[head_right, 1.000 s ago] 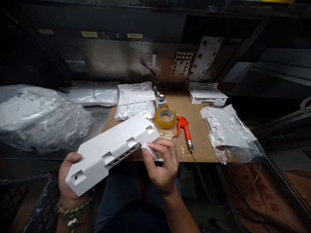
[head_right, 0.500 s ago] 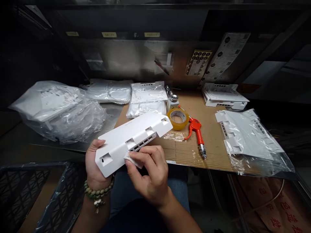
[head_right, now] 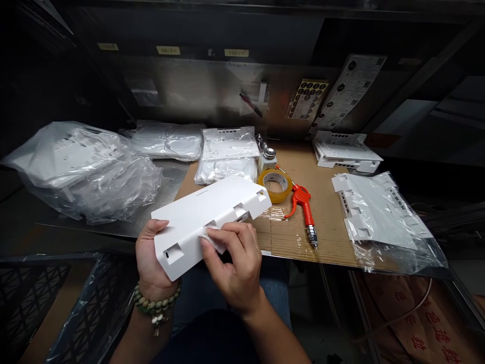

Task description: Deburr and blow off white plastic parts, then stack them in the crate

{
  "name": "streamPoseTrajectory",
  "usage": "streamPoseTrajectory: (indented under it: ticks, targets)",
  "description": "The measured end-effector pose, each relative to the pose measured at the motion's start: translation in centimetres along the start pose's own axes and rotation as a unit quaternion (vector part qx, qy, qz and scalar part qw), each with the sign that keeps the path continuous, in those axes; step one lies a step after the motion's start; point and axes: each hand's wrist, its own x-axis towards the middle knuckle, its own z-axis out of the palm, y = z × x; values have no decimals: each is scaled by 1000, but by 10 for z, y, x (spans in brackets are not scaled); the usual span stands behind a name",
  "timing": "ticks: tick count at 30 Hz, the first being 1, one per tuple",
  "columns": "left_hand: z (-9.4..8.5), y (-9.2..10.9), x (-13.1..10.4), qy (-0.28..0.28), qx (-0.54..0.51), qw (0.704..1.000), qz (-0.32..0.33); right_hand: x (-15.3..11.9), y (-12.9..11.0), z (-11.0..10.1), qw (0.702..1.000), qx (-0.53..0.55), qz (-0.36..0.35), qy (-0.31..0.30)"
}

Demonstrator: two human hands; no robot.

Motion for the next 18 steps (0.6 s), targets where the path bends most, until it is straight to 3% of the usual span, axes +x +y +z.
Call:
streamPoseTrajectory:
  ticks: [3, 7, 11, 14, 18]
  targets:
    - [1, -1, -2, 6, -2, 1000, 15, 0, -2, 2, 1000, -6, 19, 20]
    - [0, 0, -2, 5, -6, 999, 37, 1, 1, 4, 1000, -10, -1, -9]
    - [-3, 2, 0, 4, -6, 1000, 20, 2, 6, -1, 998, -21, 24, 49]
    - [-3, 3, -1, 2, -3, 1000, 20, 1, 5, -8, 998, 0, 37, 55]
    - [1, 6, 0, -54, -1, 997, 51, -4, 0, -13, 998, 27, 35, 38]
